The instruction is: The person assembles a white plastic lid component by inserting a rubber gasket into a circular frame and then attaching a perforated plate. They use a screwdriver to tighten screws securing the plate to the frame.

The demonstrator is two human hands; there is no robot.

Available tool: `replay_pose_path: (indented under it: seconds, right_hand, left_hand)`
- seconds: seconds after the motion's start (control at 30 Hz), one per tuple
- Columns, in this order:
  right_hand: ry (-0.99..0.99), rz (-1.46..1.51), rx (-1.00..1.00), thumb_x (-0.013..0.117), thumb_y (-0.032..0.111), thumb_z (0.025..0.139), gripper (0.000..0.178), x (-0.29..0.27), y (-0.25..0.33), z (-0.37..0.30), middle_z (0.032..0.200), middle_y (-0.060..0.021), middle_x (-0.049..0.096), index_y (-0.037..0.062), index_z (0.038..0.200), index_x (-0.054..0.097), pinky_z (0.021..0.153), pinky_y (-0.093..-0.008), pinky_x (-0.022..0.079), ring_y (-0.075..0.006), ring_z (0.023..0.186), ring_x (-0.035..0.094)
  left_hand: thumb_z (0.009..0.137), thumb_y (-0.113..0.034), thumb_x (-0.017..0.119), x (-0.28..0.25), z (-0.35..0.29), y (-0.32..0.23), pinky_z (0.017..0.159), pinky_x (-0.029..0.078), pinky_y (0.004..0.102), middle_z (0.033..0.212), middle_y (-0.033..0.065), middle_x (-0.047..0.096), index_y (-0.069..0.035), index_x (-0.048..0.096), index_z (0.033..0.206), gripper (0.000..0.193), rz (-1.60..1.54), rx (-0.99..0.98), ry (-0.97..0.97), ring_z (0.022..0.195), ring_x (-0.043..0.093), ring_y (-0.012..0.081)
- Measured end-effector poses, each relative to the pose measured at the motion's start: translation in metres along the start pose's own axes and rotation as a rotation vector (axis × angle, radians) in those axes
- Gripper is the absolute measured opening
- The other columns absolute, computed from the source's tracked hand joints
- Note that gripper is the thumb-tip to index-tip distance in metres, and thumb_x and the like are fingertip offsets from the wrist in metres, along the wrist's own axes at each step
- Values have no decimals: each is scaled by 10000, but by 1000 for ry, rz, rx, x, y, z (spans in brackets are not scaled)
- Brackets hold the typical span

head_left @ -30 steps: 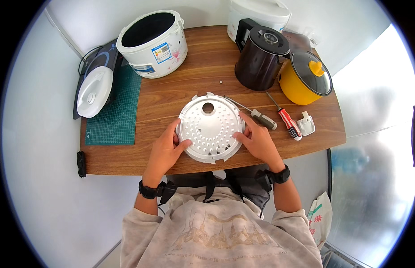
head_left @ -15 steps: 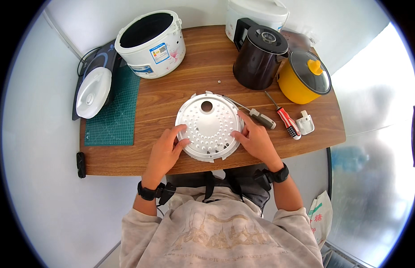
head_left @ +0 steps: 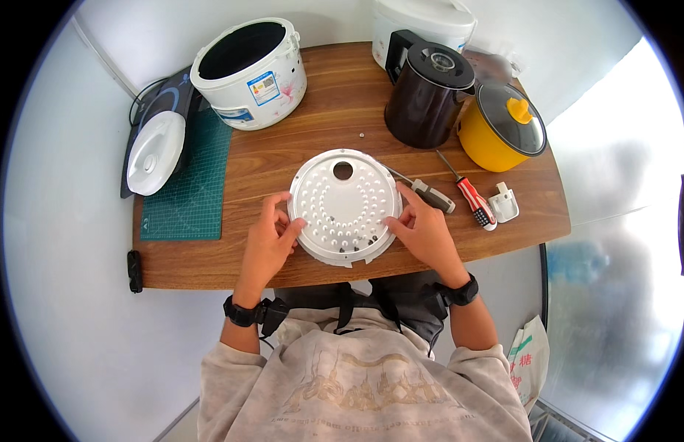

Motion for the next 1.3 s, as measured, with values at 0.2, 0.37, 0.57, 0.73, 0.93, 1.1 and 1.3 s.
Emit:
replay_pose_path:
  seconds: [0.2, 0.37, 0.57, 0.73, 0.93, 1.1, 1.3]
  right_hand:
    - [28, 90, 10, 749, 114, 866, 639, -5, 7, 8, 701, -106, 662, -55, 1433, 509, 623, -301, 509, -171, 606, 629]
    - [57, 135, 29, 733, 120, 881, 621, -7, 11, 20, 709, -101, 676, -30, 1442, 512, 616, -294, 509, -172, 604, 641]
    - [65, 92, 38, 724, 133, 889, 616, -10, 10, 29, 711, -96, 681, -8, 1450, 514, 608, -299, 514, -169, 582, 645]
    - [89, 159, 45, 715, 138, 900, 629, -6, 10, 29, 715, -87, 672, -10, 1469, 491, 600, -290, 506, -150, 579, 624]
    - [112, 230, 53, 693, 157, 934, 645, 2, 9, 25, 763, -76, 664, -11, 1505, 443, 594, -277, 495, -123, 609, 606]
    - [47, 305, 89, 650, 197, 982, 547, -1, 10, 15, 796, -66, 653, 4, 1464, 476, 604, -272, 492, -115, 632, 601]
    - [6, 154, -4, 646, 163, 965, 206, -4, 4, -2, 842, -85, 677, 16, 1105, 677, 608, -296, 506, -170, 665, 646]
  left_hand:
    - [999, -157, 658, -1, 9, 4, 572, 562, 226, 892, 54, 677, -41, 405, 1505, 577, -244, -88, 65, 688, 631, 85]
    - [1004, -172, 657, -4, 19, 10, 590, 576, 233, 962, 81, 705, -34, 395, 1532, 606, -261, -113, 91, 703, 637, 94]
    - [1001, -179, 661, -4, 24, 6, 588, 573, 234, 967, 81, 711, -49, 406, 1518, 591, -312, -107, 67, 717, 645, 97]
    - [994, -180, 664, -5, 26, 13, 570, 558, 226, 1000, 96, 732, -82, 419, 1476, 551, -359, -147, 26, 747, 672, 100]
    - [992, -184, 670, -8, 27, 20, 558, 549, 212, 1004, 87, 739, -91, 425, 1471, 546, -454, -139, 31, 770, 681, 93]
    - [996, -184, 666, -13, 24, 18, 546, 545, 199, 983, 66, 734, -93, 431, 1476, 542, -495, -147, 16, 767, 677, 86]
    - [996, -192, 668, -29, 22, 12, 538, 543, 194, 970, 60, 729, -88, 436, 1475, 542, -464, -129, -39, 753, 675, 78]
Point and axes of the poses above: each hand's wrist, its own z-axis towards the middle knuckle, its own x-axis out of the palm, y = z × x, the point moved 10 cm from there along z, towards the middle knuckle
